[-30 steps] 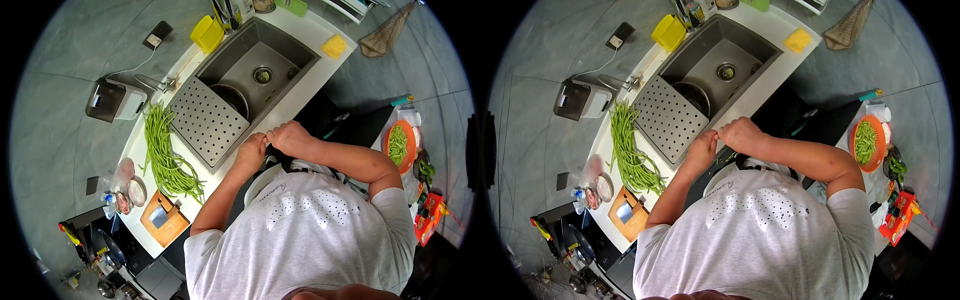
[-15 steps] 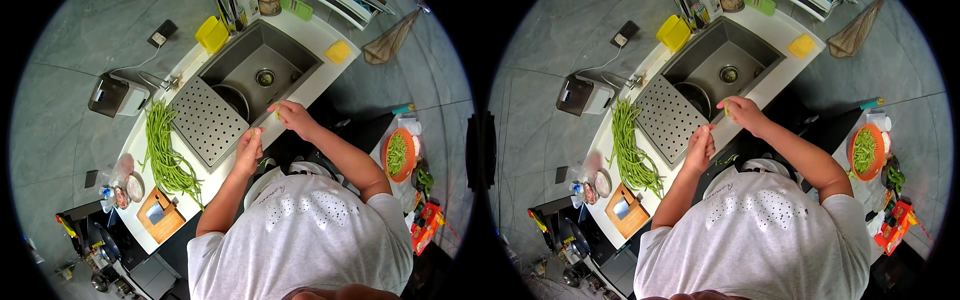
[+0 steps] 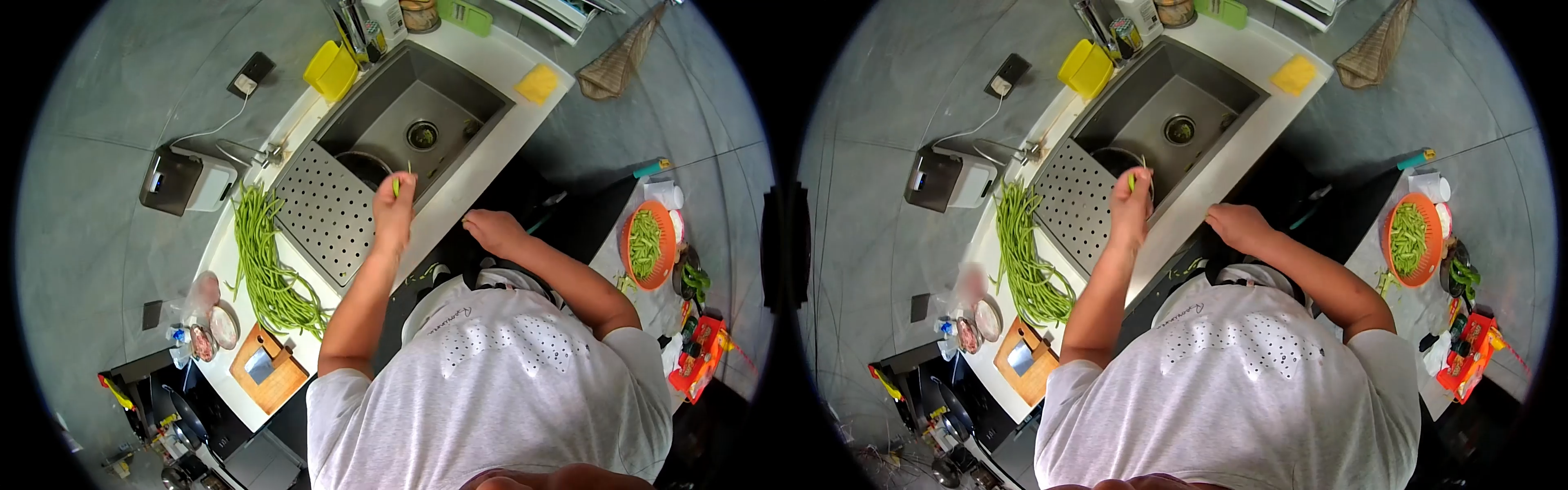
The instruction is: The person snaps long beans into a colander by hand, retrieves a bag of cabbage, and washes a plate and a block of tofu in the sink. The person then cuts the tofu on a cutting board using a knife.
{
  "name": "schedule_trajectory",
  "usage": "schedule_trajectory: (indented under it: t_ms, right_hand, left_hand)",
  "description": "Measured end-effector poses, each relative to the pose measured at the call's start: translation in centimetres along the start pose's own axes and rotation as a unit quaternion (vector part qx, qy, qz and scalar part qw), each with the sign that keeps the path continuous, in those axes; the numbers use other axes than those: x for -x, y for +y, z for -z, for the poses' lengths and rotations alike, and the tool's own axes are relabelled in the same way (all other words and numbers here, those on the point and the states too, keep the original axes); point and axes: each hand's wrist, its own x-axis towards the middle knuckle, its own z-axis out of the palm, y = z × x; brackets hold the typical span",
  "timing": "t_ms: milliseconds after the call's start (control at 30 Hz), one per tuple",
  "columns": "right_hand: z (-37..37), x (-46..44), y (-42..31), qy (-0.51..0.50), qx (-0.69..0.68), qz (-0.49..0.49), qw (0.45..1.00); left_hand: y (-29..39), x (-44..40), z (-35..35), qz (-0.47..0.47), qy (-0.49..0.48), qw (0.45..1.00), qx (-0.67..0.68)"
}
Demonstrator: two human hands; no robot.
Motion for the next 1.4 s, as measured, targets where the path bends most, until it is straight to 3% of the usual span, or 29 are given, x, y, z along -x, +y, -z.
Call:
schedule_trajectory:
  t_ms: [33,67,100,133,167,200,233,267,333,367,400,467,500,633,700,733,800,867,933,967,1033,1067,1133,1167,1267,1300,1367,1400]
  right_hand:
    - [0.0,0.7,0.7,0.035,-0.073,0.036,0.996]
    - [0.2,1.1,0.9,0.037,-0.072,0.032,0.996]
    - [0.5,1.2,1.0,-0.074,-0.230,-0.129,0.962]
    - [0.7,1.3,1.0,-0.180,-0.375,-0.281,0.865]
    - [1.8,1.1,0.3,-0.176,-0.375,-0.279,0.866]
    - [3.4,1.0,-1.1,-0.147,-0.496,-0.306,0.800]
    - [4.1,1.1,-2.0,-0.115,-0.607,-0.327,0.715]
    - [3.9,0.8,-1.8,-0.111,-0.610,-0.328,0.713]
    - [3.6,-0.4,-0.6,-0.061,-0.553,-0.264,0.788]
    - [3.4,-1.6,-1.3,0.025,-0.356,-0.163,0.920]
    - [4.1,-2.6,-2.5,0.029,-0.357,-0.165,0.919]
    - [6.3,-4.2,-4.9,0.040,-0.207,-0.093,0.973]
    - [4.6,-4.8,-4.3,0.112,-0.158,-0.018,0.981]
    - [4.0,-7.0,-4.6,0.047,-0.132,-0.010,0.990]
    - [4.7,-7.7,-5.0,0.091,-0.120,-0.073,0.986]
    - [4.7,-8.0,-4.8,0.088,-0.121,-0.069,0.986]
    - [4.5,-8.2,-4.3,0.099,-0.117,-0.016,0.988]
    - [3.6,-8.3,-4.3,0.139,-0.109,0.027,0.984]
    - [2.8,-8.5,-4.3,0.198,-0.055,0.097,0.974]
    - [2.9,-8.5,-4.6,0.196,-0.056,0.098,0.974]
    - [3.2,-8.2,-5.1,0.096,0.176,0.093,0.975]
    - [3.0,-8.0,-5.3,0.095,0.177,0.091,0.975]
    - [2.3,-7.9,-5.5,0.084,0.163,0.069,0.981]
    - [2.0,-7.9,-5.4,0.084,0.164,0.066,0.981]
    - [0.2,-8.3,-4.4,0.055,0.103,-0.014,0.993]
    - [-0.6,-8.5,-3.6,0.024,-0.092,-0.063,0.993]
    - [-1.0,-8.7,-1.3,-0.007,-0.283,-0.111,0.953]
    - [-0.3,-8.8,0.1,-0.022,-0.589,-0.192,0.785]
  left_hand:
    - [-0.8,-2.5,-0.1,0.000,-0.004,1.000,0.000]
    - [-2.7,-5.8,0.4,0.016,0.019,0.993,-0.119]
    - [-3.6,-7.9,0.9,0.028,0.044,0.970,-0.236]
    - [-3.2,-8.7,1.4,0.027,0.041,0.970,-0.237]
    - [-2.5,-9.6,2.1,0.140,-0.040,0.985,-0.094]
    - [-1.3,-9.5,1.9,0.251,-0.120,0.959,0.051]
    - [-0.7,-8.4,1.7,0.240,-0.151,0.956,0.080]
    - [-0.4,-7.3,1.6,0.242,-0.154,0.955,0.076]
    - [0.1,-5.3,1.4,0.239,-0.197,0.944,0.109]
    - [0.8,-3.9,1.0,0.234,-0.203,0.947,0.083]
    - [1.0,-3.1,0.8,0.236,-0.206,0.946,0.080]
    - [1.1,-2.0,0.3,0.202,-0.223,0.953,-0.042]
    - [1.2,-1.4,0.1,0.193,-0.236,0.951,-0.044]
    - [0.8,-0.9,0.5,0.154,-0.226,0.962,-0.015]
    - [0.5,-1.3,1.2,0.158,-0.111,0.977,0.095]
    - [0.0,-1.7,1.9,0.156,-0.106,0.977,0.097]
    - [-0.6,-2.0,2.8,0.040,-0.125,0.986,-0.102]
    - [-1.3,-1.9,3.2,0.024,-0.113,0.989,-0.092]
    - [-1.9,-2.0,3.9,-0.075,-0.152,0.955,-0.242]
    - [-1.8,-1.9,3.9,-0.075,-0.150,0.956,-0.241]
    - [-1.7,-1.7,3.7,-0.311,-0.059,0.860,-0.401]
    - [-1.2,-1.4,3.5,-0.310,-0.061,0.860,-0.400]
    - [-0.4,-0.7,2.9,-0.418,-0.030,0.794,-0.441]
    - [-0.5,-0.5,2.7,-0.420,-0.032,0.794,-0.439]
    - [-0.8,0.0,2.5,-0.424,-0.037,0.816,-0.392]
    - [-0.8,0.2,2.5,-0.400,-0.031,0.843,-0.359]
    - [-0.8,0.6,2.6,-0.375,-0.026,0.869,-0.324]
    - [-0.8,0.9,2.7,-0.376,-0.012,0.878,-0.294]
